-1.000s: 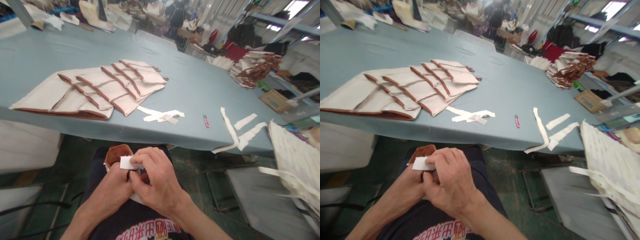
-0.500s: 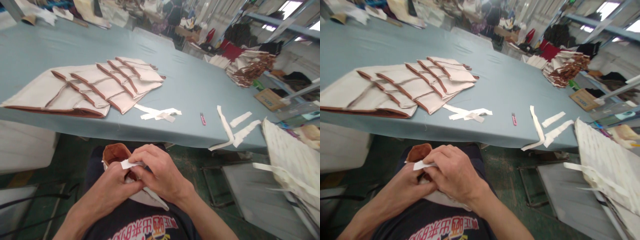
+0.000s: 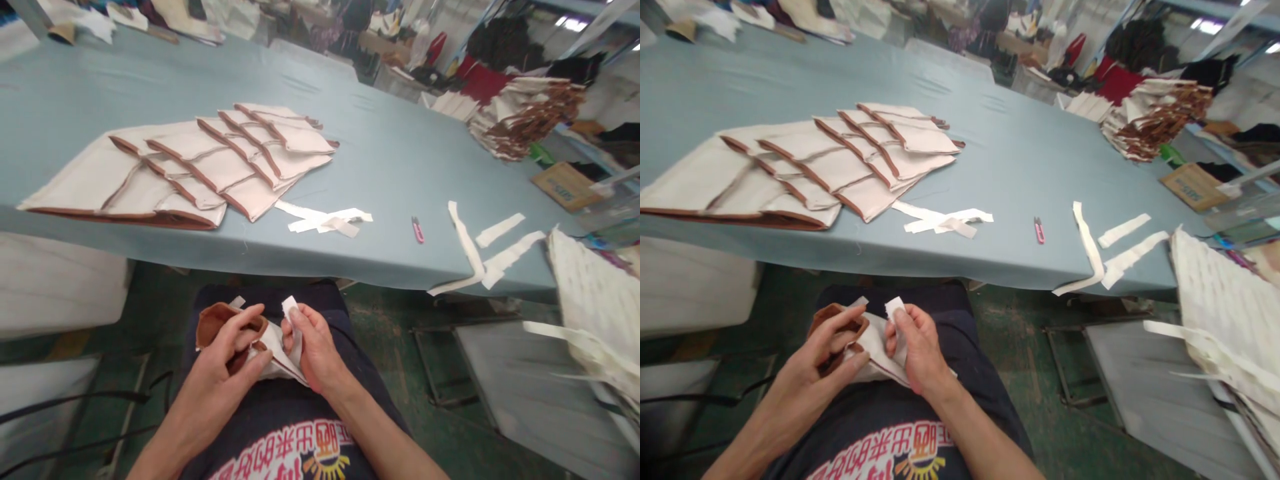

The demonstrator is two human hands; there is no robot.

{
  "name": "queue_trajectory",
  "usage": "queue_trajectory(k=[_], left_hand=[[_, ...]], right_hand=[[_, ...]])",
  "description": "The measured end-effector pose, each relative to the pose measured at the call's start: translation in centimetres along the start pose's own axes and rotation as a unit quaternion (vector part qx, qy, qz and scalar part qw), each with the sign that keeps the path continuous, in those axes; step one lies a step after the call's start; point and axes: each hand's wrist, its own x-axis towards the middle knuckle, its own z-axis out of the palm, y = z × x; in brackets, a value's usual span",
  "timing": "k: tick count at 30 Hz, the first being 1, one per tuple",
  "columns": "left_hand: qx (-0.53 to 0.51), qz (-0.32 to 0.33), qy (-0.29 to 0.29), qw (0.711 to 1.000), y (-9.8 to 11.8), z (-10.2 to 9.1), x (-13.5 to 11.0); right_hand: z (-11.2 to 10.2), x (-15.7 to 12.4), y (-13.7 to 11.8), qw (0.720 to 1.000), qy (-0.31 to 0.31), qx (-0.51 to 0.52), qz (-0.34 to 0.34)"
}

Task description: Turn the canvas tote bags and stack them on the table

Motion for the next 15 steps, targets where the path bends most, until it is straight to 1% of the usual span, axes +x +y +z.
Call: queue_trajectory(k=[3, 4, 6, 8, 10, 13, 15], left_hand=[[-0.041, -0.044, 0.061, 0.996, -1.9, 0.4, -0.8], [-0.047, -0.057, 0.073, 0.995, -2.3, 0.5, -1.0], [-0.046, -0.077, 0.08, 0.993, -2.9, 0.5, -1.4], [-0.036, -0.078, 0.066, 0.994, -3.3, 0.3, -1.6], [-0.021, -0.064, 0.051, 0.996, -3.3, -0.2, -1.7], [0.001, -0.033, 0.029, 0.999, -2.6, -1.1, -1.6], [0.01, -0.008, 0.002, 1.0, -1.7, -1.7, -1.4]], right_hand=[[-0.2, -0.1, 1.4, 0.999, -0.001, 0.022, 0.045], [-0.2, -0.1, 1.7, 0.998, -0.006, 0.025, 0.061], [-0.1, -0.2, 2.1, 0.995, -0.017, 0.028, 0.09], [0.1, -0.4, 2.4, 0.993, -0.025, 0.027, 0.112], [0.3, -0.6, 2.6, 0.992, -0.029, 0.023, 0.123], [0.5, -0.9, 2.4, 0.992, -0.027, 0.01, 0.121], [0.5, -0.9, 2.2, 0.994, -0.023, -0.004, 0.11]])
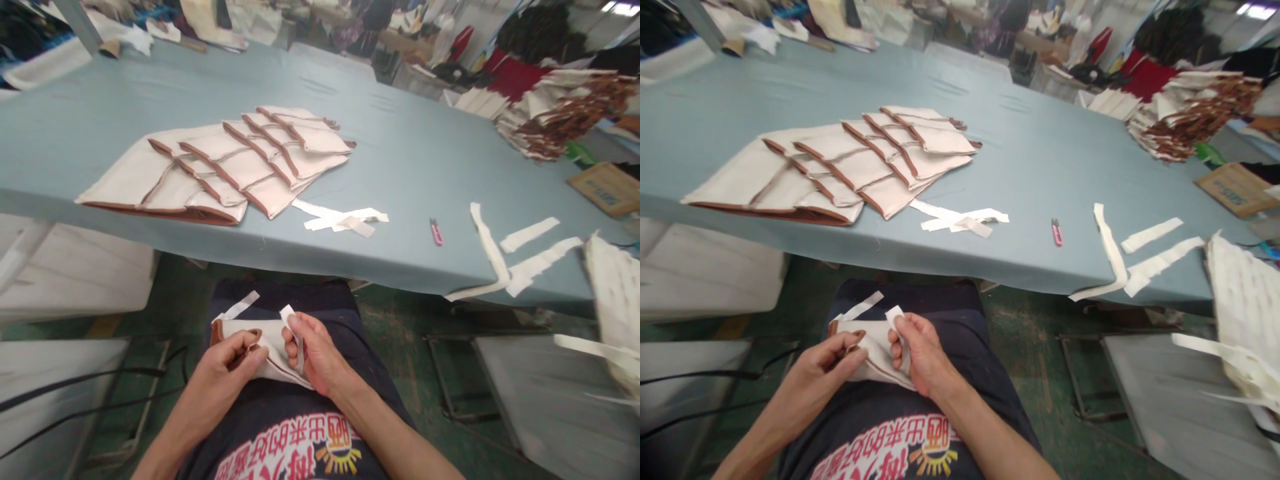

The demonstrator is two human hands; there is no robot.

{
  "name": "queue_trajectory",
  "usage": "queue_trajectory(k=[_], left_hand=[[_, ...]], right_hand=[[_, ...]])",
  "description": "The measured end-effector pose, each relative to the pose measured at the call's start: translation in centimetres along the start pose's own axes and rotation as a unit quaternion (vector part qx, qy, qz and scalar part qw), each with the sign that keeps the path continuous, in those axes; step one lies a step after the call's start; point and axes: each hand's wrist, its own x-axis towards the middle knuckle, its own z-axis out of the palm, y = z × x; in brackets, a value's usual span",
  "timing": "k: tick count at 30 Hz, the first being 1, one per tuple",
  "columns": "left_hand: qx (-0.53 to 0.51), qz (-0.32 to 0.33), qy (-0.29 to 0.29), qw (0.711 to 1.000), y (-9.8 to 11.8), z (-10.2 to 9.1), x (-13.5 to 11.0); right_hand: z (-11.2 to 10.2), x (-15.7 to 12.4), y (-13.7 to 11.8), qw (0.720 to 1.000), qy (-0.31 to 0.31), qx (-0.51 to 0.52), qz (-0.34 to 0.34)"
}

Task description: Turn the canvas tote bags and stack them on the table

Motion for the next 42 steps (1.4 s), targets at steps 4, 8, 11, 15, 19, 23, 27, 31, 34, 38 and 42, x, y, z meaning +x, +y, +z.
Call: queue_trajectory(k=[4, 8, 11, 15, 19, 23, 27, 31, 34, 38, 42], left_hand=[[0.011, 0.045, -0.044, 0.998, 1.8, -1.0, 0.7], [0.026, 0.086, -0.036, 0.995, 3.0, -1.8, 1.5], [0.046, 0.127, -0.032, 0.99, 3.7, -2.0, 2.2], [0.04, 0.153, -0.031, 0.987, 4.9, -1.5, 3.2], [-0.043, 0.122, -0.058, 0.99, 6.3, -0.8, 3.7], [-0.11, 0.074, -0.061, 0.989, 7.4, -0.3, 3.7], [-0.132, 0.055, -0.074, 0.987, 7.6, 0.0, 3.9], [-0.14, 0.04, -0.093, 0.985, 7.7, 0.0, 4.0], [-0.13, 0.044, -0.107, 0.985, 7.9, -0.1, 4.0], [-0.123, 0.035, -0.082, 0.988, 7.5, -0.2, 4.0], [-0.102, 0.014, -0.052, 0.993, 6.4, -0.4, 4.2]], right_hand=[[-0.3, -0.3, -1.9, 0.998, 0.009, -0.042, -0.048], [-0.6, -2.5, -6.3, 0.986, 0.02, -0.102, -0.129], [0.3, -6.0, -9.5, 0.943, 0.022, -0.243, -0.225], [2.5, -9.3, -10.7, 0.897, -0.004, -0.36, -0.256], [3.7, -8.7, -10.7, 0.862, 0.04, -0.414, -0.292], [3.8, -7.4, -11.4, 0.834, 0.076, -0.442, -0.321], [4.1, -7.4, -11.6, 0.814, 0.083, -0.47, -0.332], [4.4, -7.4, -11.5, 0.796, 0.093, -0.499, -0.33], [4.6, -7.1, -11.6, 0.787, 0.104, -0.519, -0.317], [4.5, -6.6, -11.6, 0.768, 0.116, -0.55, -0.305], [4.6, -6.2, -11.6, 0.743, 0.118, -0.594, -0.284]])
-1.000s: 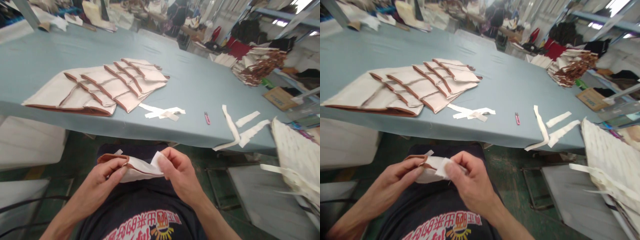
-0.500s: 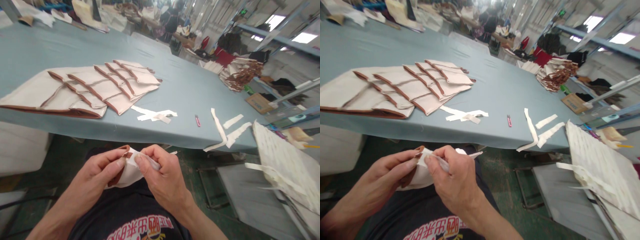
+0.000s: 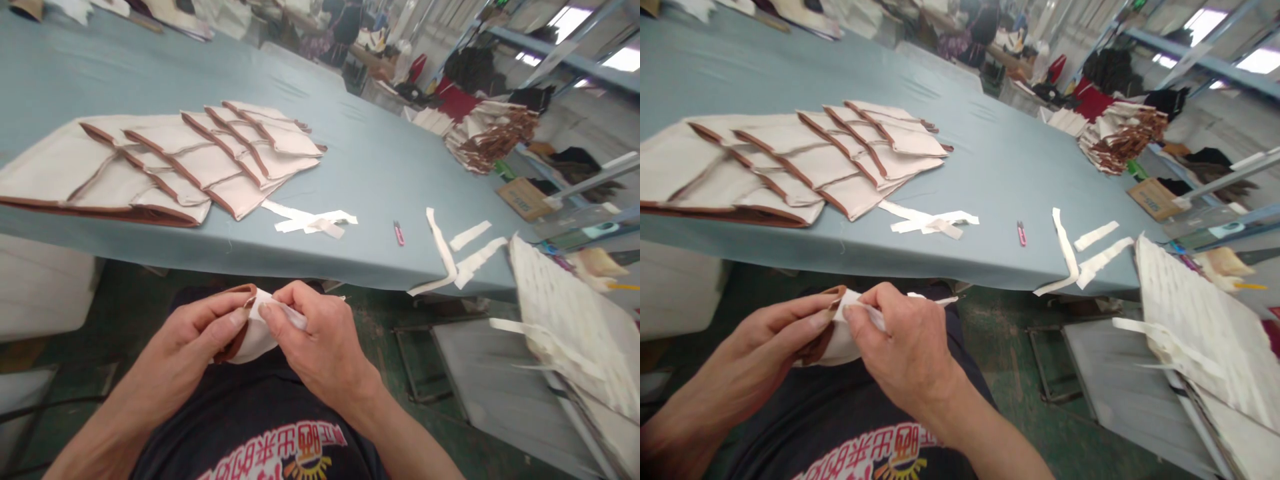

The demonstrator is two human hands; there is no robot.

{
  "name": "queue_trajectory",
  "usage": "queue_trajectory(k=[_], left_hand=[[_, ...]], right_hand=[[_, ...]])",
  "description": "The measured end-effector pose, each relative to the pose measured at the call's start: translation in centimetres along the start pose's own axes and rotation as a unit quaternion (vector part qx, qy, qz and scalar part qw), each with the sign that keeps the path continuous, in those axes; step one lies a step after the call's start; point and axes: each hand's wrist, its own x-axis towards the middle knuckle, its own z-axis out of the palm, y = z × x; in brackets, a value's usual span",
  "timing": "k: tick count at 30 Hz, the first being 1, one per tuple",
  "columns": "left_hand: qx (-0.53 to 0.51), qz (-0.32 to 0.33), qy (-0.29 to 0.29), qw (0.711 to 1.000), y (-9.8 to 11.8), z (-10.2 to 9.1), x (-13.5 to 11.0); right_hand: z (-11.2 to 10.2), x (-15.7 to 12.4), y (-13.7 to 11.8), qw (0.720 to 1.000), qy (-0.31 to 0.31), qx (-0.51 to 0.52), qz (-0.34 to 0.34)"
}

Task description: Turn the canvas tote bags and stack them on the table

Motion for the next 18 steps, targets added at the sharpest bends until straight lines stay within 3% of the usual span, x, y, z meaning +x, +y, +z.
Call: queue_trajectory(k=[12, 18], left_hand=[[0.049, 0.048, -0.011, 0.998, 0.8, 0.0, 0.3], [0.035, 0.059, -0.014, 0.998, 0.4, 0.0, 0.3]], right_hand=[[-0.3, 1.3, -1.4, 0.984, -0.089, -0.149, 0.045], [0.1, 1.3, -1.5, 0.982, -0.07, -0.171, 0.031]])
